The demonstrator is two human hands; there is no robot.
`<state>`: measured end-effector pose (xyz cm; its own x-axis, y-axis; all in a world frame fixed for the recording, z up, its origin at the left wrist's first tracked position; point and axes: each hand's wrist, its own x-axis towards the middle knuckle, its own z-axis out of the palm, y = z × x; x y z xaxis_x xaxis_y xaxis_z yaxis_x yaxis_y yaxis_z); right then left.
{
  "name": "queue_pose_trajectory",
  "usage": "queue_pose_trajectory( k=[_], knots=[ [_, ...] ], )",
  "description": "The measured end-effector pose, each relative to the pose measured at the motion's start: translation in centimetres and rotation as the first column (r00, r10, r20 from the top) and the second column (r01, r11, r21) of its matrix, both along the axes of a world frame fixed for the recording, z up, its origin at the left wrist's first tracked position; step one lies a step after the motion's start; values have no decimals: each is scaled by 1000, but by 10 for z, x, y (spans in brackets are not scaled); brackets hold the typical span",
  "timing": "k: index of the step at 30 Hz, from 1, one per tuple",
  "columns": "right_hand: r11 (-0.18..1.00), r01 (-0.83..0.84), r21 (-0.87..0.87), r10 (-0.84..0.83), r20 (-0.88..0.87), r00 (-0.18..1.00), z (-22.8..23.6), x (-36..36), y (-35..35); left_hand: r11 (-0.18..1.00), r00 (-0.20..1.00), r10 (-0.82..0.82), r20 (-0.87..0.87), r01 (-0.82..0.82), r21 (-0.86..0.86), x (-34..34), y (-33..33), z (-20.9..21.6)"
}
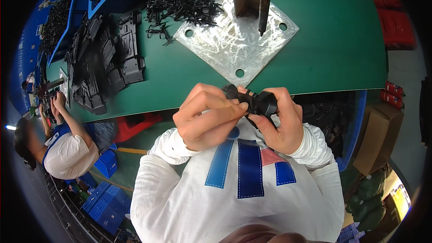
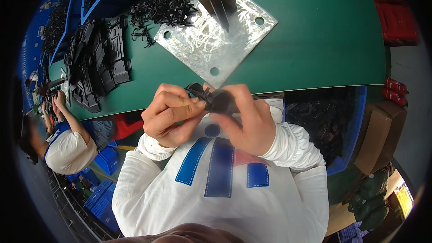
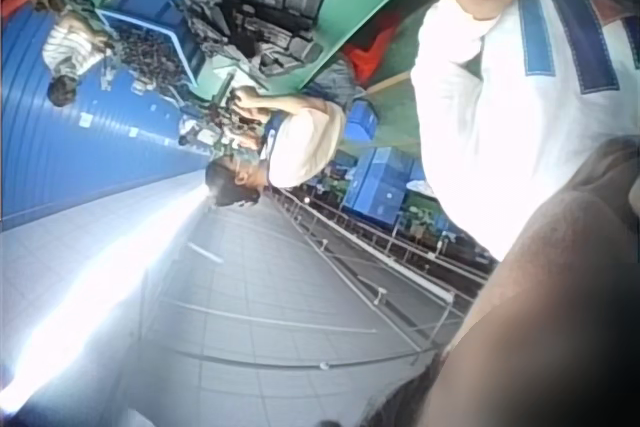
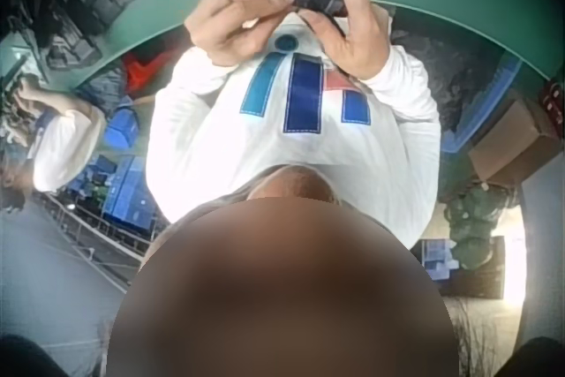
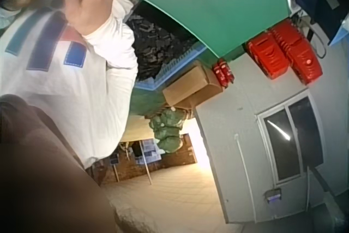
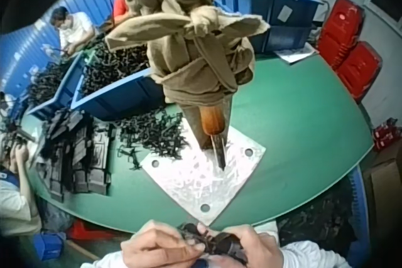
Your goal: The recorder is seen assembling a toy truck using an electric screwdriver at a factory workbench.
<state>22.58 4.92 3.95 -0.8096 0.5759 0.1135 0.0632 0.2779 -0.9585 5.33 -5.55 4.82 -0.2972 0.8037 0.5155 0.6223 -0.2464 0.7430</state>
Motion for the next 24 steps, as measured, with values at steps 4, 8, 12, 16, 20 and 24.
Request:
queue_pose_trajectory(
  k=[4,8,12,16,20,24],
  knots=[
    [1000,-15,21,16,-11,1000,2,1,-1,1000,1000,-10,-19,10,24,1,-4,0],
    [997,-66,39,68,-41,997,2,0,4,1000,1000,-23,-4,23,-6,0,-4,3],
    [988,-108,110,116,-74,991,5,-1,7,1000,1000,-16,-6,16,-3,-2,-5,3],
    [989,-129,72,134,-70,988,3,2,6,999,999,-32,-6,32,8,-1,-4,5],
    [989,-136,49,139,-69,988,6,4,5,999,999,-34,-25,35,26,0,-4,6],
    [987,-125,98,134,-99,986,5,3,6,998,999,-36,-40,38,45,1,-3,8]
  ],
)
